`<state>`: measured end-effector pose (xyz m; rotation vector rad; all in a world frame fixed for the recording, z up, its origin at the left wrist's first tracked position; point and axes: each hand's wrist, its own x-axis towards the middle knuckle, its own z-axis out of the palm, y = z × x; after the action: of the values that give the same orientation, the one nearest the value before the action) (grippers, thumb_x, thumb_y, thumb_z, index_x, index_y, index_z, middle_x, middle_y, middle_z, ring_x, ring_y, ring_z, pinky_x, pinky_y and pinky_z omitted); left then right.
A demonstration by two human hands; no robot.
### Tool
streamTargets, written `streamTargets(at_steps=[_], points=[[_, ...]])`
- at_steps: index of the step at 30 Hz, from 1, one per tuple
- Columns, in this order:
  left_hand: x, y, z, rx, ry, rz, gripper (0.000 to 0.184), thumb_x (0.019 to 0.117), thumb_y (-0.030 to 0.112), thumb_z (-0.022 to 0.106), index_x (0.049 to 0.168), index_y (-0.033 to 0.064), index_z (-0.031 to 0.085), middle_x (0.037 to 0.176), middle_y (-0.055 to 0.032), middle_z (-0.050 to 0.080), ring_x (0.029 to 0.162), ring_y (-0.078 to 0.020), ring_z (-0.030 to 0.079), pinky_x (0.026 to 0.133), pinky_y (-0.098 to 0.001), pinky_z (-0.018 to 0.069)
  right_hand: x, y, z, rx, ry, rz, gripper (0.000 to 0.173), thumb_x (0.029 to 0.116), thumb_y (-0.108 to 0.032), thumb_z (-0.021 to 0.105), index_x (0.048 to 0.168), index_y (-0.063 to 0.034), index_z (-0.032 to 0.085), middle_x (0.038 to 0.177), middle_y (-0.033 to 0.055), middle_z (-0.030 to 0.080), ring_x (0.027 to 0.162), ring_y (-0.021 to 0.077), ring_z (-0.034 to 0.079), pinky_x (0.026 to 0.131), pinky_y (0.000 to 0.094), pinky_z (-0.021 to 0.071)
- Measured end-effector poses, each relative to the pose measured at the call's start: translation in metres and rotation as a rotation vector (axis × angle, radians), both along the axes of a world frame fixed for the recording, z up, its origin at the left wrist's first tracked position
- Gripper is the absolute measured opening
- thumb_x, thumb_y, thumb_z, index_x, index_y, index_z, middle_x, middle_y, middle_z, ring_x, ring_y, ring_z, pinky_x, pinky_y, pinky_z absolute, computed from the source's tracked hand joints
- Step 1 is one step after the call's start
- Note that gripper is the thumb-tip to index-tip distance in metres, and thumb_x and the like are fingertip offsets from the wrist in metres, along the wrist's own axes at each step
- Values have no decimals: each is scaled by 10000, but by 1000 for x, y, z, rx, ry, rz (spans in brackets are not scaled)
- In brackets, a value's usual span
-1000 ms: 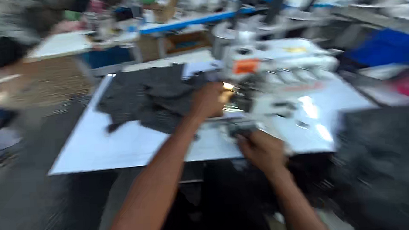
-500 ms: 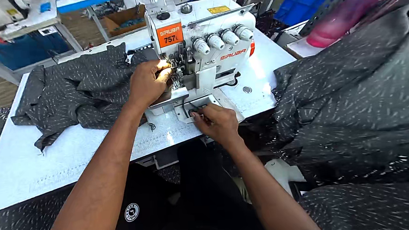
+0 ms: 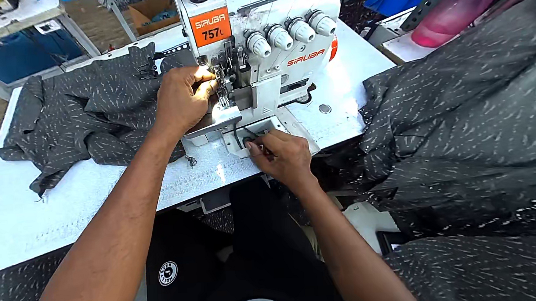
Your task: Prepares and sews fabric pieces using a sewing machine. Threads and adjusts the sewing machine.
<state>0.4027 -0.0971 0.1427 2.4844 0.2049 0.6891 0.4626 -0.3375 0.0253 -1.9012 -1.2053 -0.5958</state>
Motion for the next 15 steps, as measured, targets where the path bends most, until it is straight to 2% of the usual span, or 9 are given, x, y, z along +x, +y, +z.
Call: streamTargets(at_steps=[5, 9, 15], points=[[0, 2, 0, 42, -1, -27, 158, 991, 203, 623, 993, 128, 762, 937, 4, 726, 859, -58, 666, 814, -322, 538, 0, 0, 1, -8, 1, -2, 316, 975, -309, 655, 754, -87, 696, 626, 30, 576, 544, 166, 564, 466, 345, 418], [1, 2, -1, 111, 4, -12, 151, 986, 209, 630, 965, 127, 755, 954, -21, 717, 886, -118, 671, 816, -396, 539, -1, -1, 0, -27, -7, 0, 307, 973, -309, 643, 767, -90, 705, 640, 26, 594, 555, 162, 580, 470, 346, 427], [-3, 0, -7, 112, -40, -27, 172, 996, 227, 626, 986, 133, 769, 950, -16, 707, 876, -123, 668, 798, -398, 540, -1, -1, 0, -22, -10, -10, 311, 978, -307, 640, 761, -91, 699, 641, 29, 590, 558, 164, 578, 470, 345, 421]])
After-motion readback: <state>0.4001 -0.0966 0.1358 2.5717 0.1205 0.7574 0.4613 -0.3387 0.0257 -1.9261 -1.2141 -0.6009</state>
